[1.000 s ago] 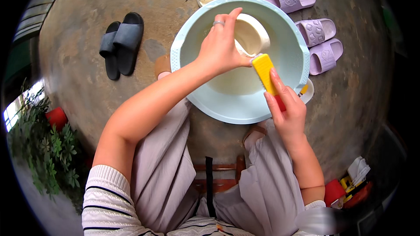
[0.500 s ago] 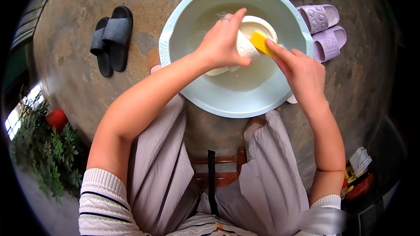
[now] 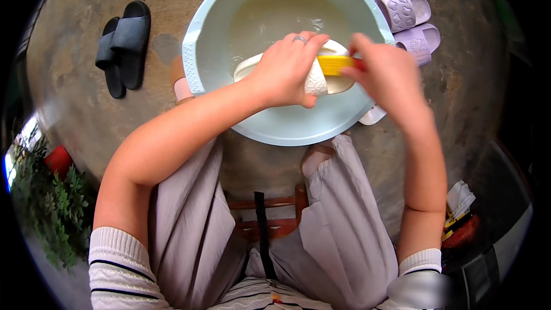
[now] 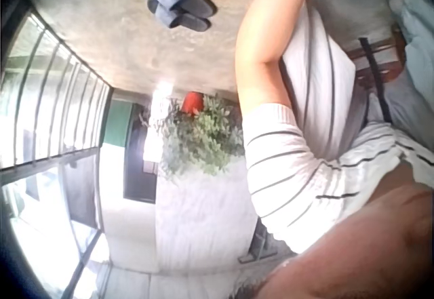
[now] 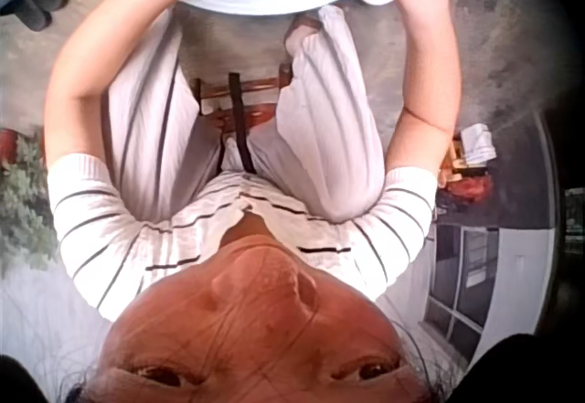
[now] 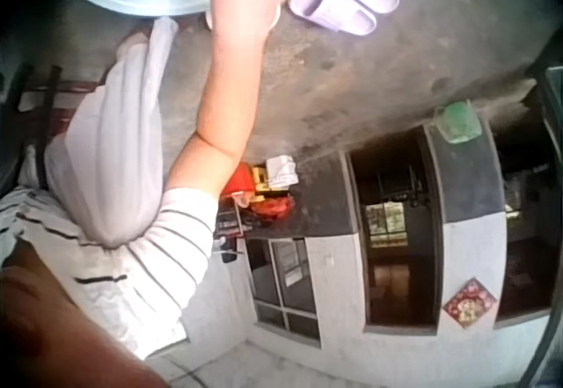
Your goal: The person scrubs a white slipper and a black slipper with a yellow brush in a basin of water. They clean the soles and uppers of the slippers, rinsing them in the water between scrubbing sessions.
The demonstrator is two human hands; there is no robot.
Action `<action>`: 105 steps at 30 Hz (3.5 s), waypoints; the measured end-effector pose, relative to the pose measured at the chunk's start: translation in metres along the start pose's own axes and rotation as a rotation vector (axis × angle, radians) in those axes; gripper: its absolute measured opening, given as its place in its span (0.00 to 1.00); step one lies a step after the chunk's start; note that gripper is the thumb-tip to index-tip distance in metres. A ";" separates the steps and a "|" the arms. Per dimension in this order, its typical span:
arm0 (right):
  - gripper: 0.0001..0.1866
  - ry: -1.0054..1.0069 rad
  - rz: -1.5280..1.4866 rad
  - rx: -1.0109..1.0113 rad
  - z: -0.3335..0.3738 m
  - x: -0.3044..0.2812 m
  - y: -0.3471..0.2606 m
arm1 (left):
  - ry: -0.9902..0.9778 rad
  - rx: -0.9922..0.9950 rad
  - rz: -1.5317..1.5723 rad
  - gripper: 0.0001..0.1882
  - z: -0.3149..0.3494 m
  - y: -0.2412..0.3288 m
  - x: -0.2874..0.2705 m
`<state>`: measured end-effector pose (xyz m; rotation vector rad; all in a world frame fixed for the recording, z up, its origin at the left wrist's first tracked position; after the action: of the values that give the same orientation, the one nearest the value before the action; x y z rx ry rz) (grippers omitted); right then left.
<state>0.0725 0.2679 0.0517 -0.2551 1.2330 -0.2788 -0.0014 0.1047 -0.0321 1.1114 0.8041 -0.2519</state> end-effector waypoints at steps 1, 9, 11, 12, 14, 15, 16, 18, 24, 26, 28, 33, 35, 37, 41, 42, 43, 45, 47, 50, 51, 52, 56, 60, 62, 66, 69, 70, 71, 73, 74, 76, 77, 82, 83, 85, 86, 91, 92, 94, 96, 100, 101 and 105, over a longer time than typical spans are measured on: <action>0.14 0.062 -0.033 -0.050 -0.007 0.013 -0.009 | 0.008 0.001 0.014 0.53 -0.001 0.001 -0.001; 0.13 0.147 -0.023 -0.081 -0.006 -0.002 -0.006 | 0.002 -0.001 0.011 0.54 0.004 0.004 -0.013; 0.13 0.204 -0.041 -0.092 -0.014 0.011 -0.013 | 0.001 -0.010 0.012 0.53 0.001 0.008 -0.014; 0.13 0.214 -0.091 -0.059 -0.012 0.007 -0.004 | 0.009 -0.019 0.026 0.53 -0.001 0.008 -0.017; 0.14 0.134 -0.177 0.054 -0.003 -0.004 0.014 | 0.020 -0.018 0.021 0.53 0.003 0.005 -0.023; 0.15 0.120 -0.204 0.112 0.003 -0.008 0.016 | 0.027 0.001 0.010 0.53 0.005 0.006 -0.024; 0.15 0.151 -0.181 0.093 0.008 -0.007 0.012 | 0.030 0.025 0.007 0.53 0.007 0.009 -0.022; 0.15 0.217 -0.063 -0.002 0.007 -0.001 -0.002 | 0.060 0.030 -0.037 0.53 0.008 0.012 -0.016; 0.16 0.314 -0.284 0.240 0.021 -0.011 0.008 | 0.209 -0.086 -0.021 0.53 0.007 0.002 -0.043; 0.16 0.294 -0.215 0.211 0.019 -0.010 -0.002 | 0.244 -0.056 -0.027 0.54 0.006 0.008 -0.039; 0.15 0.320 -0.153 0.093 0.008 -0.002 -0.024 | 0.233 -0.040 -0.023 0.53 0.005 0.013 -0.033; 0.15 0.307 -0.274 0.190 0.021 -0.005 -0.002 | 0.184 -0.073 0.029 0.52 0.013 0.003 -0.047; 0.16 0.326 -0.245 0.194 0.023 -0.013 -0.002 | 0.172 -0.073 0.053 0.52 0.010 0.011 -0.044; 0.16 0.370 -0.090 0.120 0.013 -0.017 -0.016 | 0.204 -0.080 0.095 0.53 0.011 0.016 -0.033; 0.17 0.446 -0.262 0.214 0.021 -0.023 0.001 | 0.227 -0.103 0.078 0.55 0.015 -0.002 -0.046; 0.15 0.430 -0.409 0.271 0.031 -0.023 0.009 | 0.229 -0.129 0.078 0.56 0.015 -0.006 -0.052; 0.15 0.423 -0.449 0.314 0.034 -0.026 0.008 | 0.267 -0.113 0.094 0.56 0.015 -0.009 -0.056; 0.14 0.401 -0.518 0.415 0.042 -0.033 0.003 | 0.334 -0.071 0.141 0.56 0.014 -0.011 -0.054; 0.17 0.532 -0.665 0.436 0.049 -0.029 -0.004 | 0.378 -0.074 0.228 0.60 0.011 -0.005 -0.053; 0.21 0.804 -0.822 0.312 0.048 0.004 -0.014 | 0.503 -0.057 0.235 0.67 0.009 0.000 -0.051; 0.22 0.801 -0.830 0.272 0.045 0.012 -0.015 | 0.504 -0.044 0.248 0.67 0.009 0.001 -0.048; 0.23 0.801 -0.775 0.261 0.040 0.015 -0.021 | 0.500 -0.038 0.261 0.68 0.010 0.003 -0.044; 0.28 0.705 -0.829 0.259 0.033 0.027 -0.028 | 0.287 -0.151 0.382 0.39 0.021 -0.014 -0.052; 0.27 0.731 -0.820 0.137 0.026 0.040 -0.053 | 0.184 -0.191 0.201 0.11 0.024 -0.015 -0.069; 0.27 0.629 -0.756 0.121 0.021 0.047 -0.068 | 0.089 -0.249 0.150 0.12 0.025 -0.019 -0.077; 0.25 0.514 -0.856 0.316 0.018 0.091 -0.032 | -0.040 -0.531 0.384 0.16 0.039 -0.035 -0.080; 0.24 0.515 -0.973 0.345 0.023 0.092 -0.030 | 0.022 -0.444 0.432 0.16 0.053 -0.040 -0.070; 0.24 0.559 -0.986 0.260 0.021 0.079 -0.047 | 0.014 -0.471 0.402 0.16 0.054 -0.037 -0.071; 0.24 0.609 -0.989 0.176 0.019 0.066 -0.060 | 0.033 -0.488 0.435 0.16 0.053 -0.036 -0.071; 0.24 0.583 -1.114 0.217 0.017 0.067 -0.064 | 0.071 -0.512 0.510 0.15 0.052 -0.033 -0.071; 0.24 0.563 -1.205 0.263 0.014 0.074 -0.052 | 0.096 -0.488 0.473 0.14 0.050 -0.032 -0.073; 0.25 0.502 -1.327 0.332 0.012 0.082 -0.038 | 0.152 -0.394 0.403 0.13 0.052 -0.032 -0.071; 0.24 0.549 -1.320 0.302 0.012 0.079 -0.039 | 0.179 -0.350 0.370 0.13 0.053 -0.032 -0.070; 0.24 0.606 -1.254 0.273 0.019 0.072 -0.033 | 0.297 -0.150 0.272 0.10 0.040 -0.028 -0.082; 0.24 0.581 -1.215 0.287 0.021 0.080 -0.025 | 0.325 -0.089 0.235 0.09 0.039 -0.027 -0.084; 0.24 0.580 -1.240 0.382 0.023 0.089 -0.013 | 0.314 -0.120 0.245 0.09 0.043 -0.030 -0.080; 0.24 0.577 -1.251 0.434 0.024 0.092 -0.011 | 0.325 -0.100 0.248 0.09 0.044 -0.030 -0.078; 0.24 0.669 -1.169 0.251 0.020 0.083 -0.030 | 0.359 -0.071 0.309 0.11 0.040 -0.035 -0.079; 0.24 0.617 -1.157 0.348 0.022 0.091 -0.014 | 0.360 -0.072 0.311 0.11 0.041 -0.037 -0.079; 0.24 0.650 -1.102 0.364 0.023 0.092 -0.009 | 0.348 -0.109 0.300 0.11 0.044 -0.041 -0.079; 0.24 0.732 -1.061 0.153 0.013 0.071 -0.046 | 0.350 -0.179 0.374 0.10 0.042 -0.037 -0.081; 0.24 0.710 -0.925 0.281 0.011 0.080 -0.022 | 0.343 -0.381 0.587 0.12 0.046 -0.046 -0.078; 0.24 0.684 -0.914 0.371 0.014 0.089 -0.008 | 0.337 -0.452 0.664 0.12 0.049 -0.052 -0.077; 0.23 0.821 -0.674 0.193 0.030 0.076 0.001 | 0.194 -0.722 1.026 0.19 0.053 -0.070 -0.085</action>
<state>0.1246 0.2435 -0.0063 -0.4042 1.8843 -1.1654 -0.0760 0.0096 -0.0121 0.7296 0.3449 0.9507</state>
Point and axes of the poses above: each hand's wrist, its own z-axis away from the middle knuckle, its own x-axis out of the palm, y = z × x, the point moved 3 cm from there along -z, towards the middle knuckle, and after that the axes turned 9 degrees about -x, right-handed, at the moved point
